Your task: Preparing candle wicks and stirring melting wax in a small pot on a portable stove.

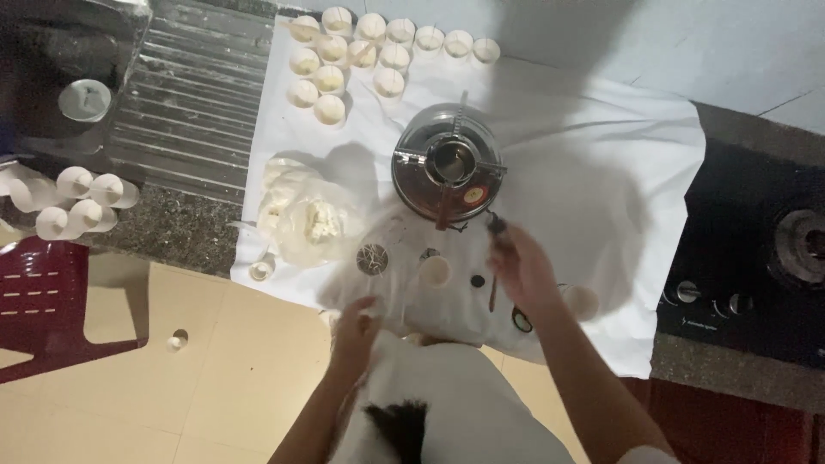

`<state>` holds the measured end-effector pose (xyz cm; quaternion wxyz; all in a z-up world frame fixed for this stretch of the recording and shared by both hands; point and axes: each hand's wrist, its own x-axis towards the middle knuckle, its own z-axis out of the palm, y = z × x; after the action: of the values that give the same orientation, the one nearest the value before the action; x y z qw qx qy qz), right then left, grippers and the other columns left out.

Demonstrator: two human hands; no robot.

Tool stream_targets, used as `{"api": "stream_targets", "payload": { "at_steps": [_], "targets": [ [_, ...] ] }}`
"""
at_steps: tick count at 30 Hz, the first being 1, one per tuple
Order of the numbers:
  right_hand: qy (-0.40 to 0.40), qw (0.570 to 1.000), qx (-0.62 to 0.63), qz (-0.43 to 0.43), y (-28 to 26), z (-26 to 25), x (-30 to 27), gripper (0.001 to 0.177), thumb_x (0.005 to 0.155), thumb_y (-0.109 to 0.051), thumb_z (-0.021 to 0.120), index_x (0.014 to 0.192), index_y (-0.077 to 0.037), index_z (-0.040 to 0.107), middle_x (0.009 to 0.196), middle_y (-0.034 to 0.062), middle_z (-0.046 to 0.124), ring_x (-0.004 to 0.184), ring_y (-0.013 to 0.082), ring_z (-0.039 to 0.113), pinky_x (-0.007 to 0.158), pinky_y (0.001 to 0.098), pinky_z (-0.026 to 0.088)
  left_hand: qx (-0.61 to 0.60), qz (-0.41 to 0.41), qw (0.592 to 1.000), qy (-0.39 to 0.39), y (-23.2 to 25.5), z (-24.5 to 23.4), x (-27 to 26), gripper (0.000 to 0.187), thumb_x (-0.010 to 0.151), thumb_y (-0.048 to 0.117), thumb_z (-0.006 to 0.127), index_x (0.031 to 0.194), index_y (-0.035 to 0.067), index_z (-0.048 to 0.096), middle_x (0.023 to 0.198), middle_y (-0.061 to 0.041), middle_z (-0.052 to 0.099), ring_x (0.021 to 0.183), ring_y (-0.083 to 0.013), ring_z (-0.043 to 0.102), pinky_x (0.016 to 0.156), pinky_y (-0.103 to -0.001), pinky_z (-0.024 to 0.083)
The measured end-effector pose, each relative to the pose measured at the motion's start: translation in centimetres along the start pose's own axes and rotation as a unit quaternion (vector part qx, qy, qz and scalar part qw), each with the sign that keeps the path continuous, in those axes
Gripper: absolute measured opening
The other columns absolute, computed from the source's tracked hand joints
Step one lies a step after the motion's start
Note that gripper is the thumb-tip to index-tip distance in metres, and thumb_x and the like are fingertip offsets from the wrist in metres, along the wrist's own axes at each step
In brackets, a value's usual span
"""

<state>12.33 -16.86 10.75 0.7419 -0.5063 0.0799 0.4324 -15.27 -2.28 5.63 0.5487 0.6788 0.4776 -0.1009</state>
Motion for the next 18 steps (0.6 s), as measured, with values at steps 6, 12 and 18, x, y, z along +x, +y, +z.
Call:
{"api": "stream_targets", "payload": {
  "at_steps": [6,12,18],
  "targets": [
    [0.147,0.789,-0.538,-0.258,-3.9,1.8,10.1,0.043,0.101,-0.053,0.053,0.086,-0.013,0.051,0.077,0.0008,0.051,0.074,0.0193,0.049,0.070,0.0374,0.038,-0.012,-0.001,0.963,0.270,-29.9,0.1,4.6,0.055,0.086,0.025,0.073,0.138,0.012,0.061,0.135,-0.009,0.063,0.130,-0.0255,0.051,0.113,-0.041,0.042],
    [0.091,0.698,-0.619,-0.349,-3.5,2.5,15.5,0.038,0.105,-0.042,0.060,0.103,-0.005,0.059,0.086,0.0144,0.066,0.078,0.0349,0.064,0.066,0.0451,0.048,0.109,-0.243,0.873,0.409,-43.7,1.1,-0.2,0.063,0.060,0.032,0.082,0.117,0.011,0.067,0.091,-0.018,0.072,0.074,-0.0352,0.075,0.076,-0.038,0.060],
    [0.087,0.674,-0.656,-0.329,-2.7,2.0,17.7,0.042,0.107,-0.045,0.056,0.102,-0.003,0.058,0.085,0.0172,0.065,0.078,0.0395,0.063,0.064,0.0477,0.047,0.015,-0.276,0.886,0.374,-44.4,2.4,-1.3,0.057,0.071,0.015,0.081,0.126,0.008,0.069,0.118,-0.022,0.065,0.095,-0.0359,0.071,0.092,-0.047,0.057]
  ]
}}
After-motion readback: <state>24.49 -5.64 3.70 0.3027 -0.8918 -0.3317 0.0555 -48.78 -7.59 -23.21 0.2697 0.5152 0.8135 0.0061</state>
